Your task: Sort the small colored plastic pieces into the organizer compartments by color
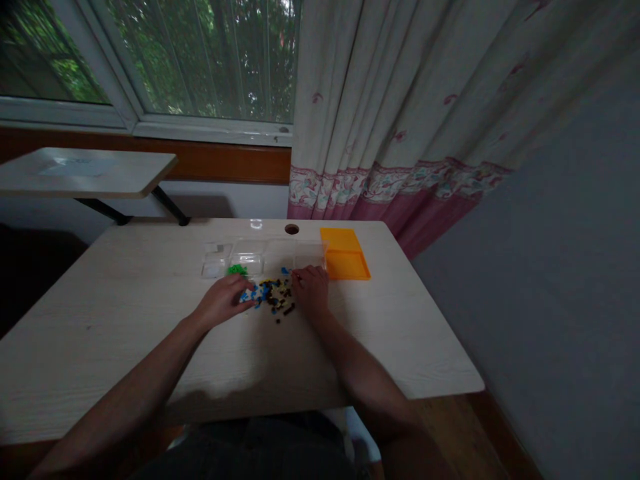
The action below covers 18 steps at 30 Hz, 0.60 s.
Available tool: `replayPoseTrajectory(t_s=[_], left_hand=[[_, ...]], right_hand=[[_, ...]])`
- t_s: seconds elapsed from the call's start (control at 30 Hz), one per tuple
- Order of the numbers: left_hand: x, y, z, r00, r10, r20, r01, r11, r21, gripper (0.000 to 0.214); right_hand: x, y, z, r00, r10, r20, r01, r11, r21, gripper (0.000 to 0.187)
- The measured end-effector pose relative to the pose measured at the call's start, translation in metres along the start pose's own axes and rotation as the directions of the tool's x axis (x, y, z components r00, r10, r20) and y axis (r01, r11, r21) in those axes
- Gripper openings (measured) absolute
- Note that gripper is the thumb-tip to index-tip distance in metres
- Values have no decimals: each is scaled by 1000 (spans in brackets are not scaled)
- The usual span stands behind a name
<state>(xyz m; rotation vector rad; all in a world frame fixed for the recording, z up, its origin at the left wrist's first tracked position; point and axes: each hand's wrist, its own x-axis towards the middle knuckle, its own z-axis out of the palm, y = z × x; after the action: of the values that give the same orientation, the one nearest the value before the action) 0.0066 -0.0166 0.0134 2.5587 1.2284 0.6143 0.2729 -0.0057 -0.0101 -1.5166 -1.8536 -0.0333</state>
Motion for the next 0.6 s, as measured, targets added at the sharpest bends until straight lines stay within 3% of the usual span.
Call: replayPoseTrajectory(t_s=[0.3, 0.6], left_hand=[[0, 3, -1, 1000, 7, 24, -8, 1000, 11, 20], [2, 4, 3, 1000, 8, -3, -8, 1000, -19, 26]], right_hand=[[0, -1, -2, 1000, -6, 31, 6, 1000, 15, 21], [1, -3, -3, 999, 1, 36, -2, 1000, 10, 21]])
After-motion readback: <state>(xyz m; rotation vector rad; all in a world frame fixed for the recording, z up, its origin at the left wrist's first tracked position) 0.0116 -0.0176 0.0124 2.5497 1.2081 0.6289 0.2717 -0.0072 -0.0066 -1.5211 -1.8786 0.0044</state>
